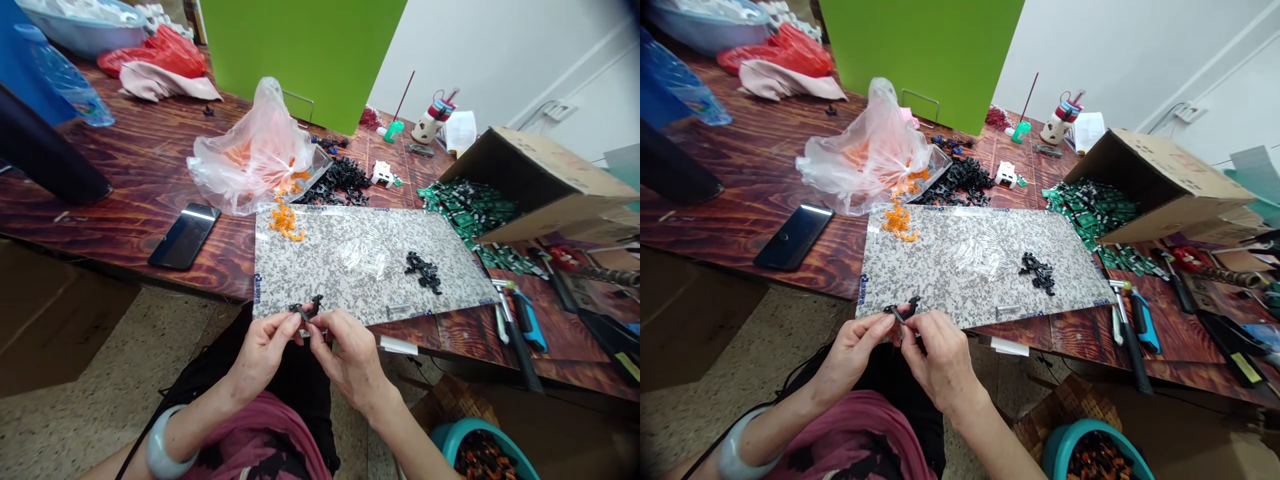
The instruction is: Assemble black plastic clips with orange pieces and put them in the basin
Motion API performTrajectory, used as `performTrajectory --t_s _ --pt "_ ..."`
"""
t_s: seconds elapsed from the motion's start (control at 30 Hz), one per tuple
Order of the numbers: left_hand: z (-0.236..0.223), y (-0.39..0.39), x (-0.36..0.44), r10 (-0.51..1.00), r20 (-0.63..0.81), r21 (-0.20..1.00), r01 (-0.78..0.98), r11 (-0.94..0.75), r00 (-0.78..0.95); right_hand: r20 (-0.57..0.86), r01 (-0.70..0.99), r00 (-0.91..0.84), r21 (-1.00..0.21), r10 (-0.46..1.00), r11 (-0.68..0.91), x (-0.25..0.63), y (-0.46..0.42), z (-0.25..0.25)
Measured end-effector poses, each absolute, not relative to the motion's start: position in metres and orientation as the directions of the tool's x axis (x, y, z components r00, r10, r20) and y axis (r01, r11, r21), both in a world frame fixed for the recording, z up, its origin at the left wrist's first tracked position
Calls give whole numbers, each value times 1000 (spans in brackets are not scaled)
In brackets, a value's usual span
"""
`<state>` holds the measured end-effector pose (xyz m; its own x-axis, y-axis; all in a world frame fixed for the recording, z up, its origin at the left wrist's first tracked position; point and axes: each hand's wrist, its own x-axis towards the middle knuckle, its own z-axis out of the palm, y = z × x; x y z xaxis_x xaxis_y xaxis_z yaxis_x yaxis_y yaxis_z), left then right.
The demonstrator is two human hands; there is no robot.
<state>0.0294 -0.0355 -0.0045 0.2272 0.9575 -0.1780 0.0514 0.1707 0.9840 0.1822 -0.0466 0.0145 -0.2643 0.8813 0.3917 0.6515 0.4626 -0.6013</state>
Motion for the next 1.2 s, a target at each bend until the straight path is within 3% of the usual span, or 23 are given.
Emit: performTrajectory --t_s 0.4,0.53,0.73,0.93,1.1,1.2 --pt "-4 -37 35 965 -185 982 5 187 186 379 657 -224 -622 898 426 181 -50 12" --pt "-4 -37 37 977 -156 988 27 153 149 328 636 -174 -683 928 360 178 -53 14" --pt "-4 -36 35 987 -64 994 101 50 148 186 598 -67 -779 980 189 178 -55 16" --pt "-5 -34 28 972 79 945 295 -143 220 78 522 -87 -846 993 112 183 -47 23" --pt "-4 -35 23 941 87 894 390 -218 327 27 547 -137 -831 990 99 189 -43 19" --pt "-3 -34 20 915 84 876 409 -256 394 17 642 -242 -747 970 173 192 -40 21"
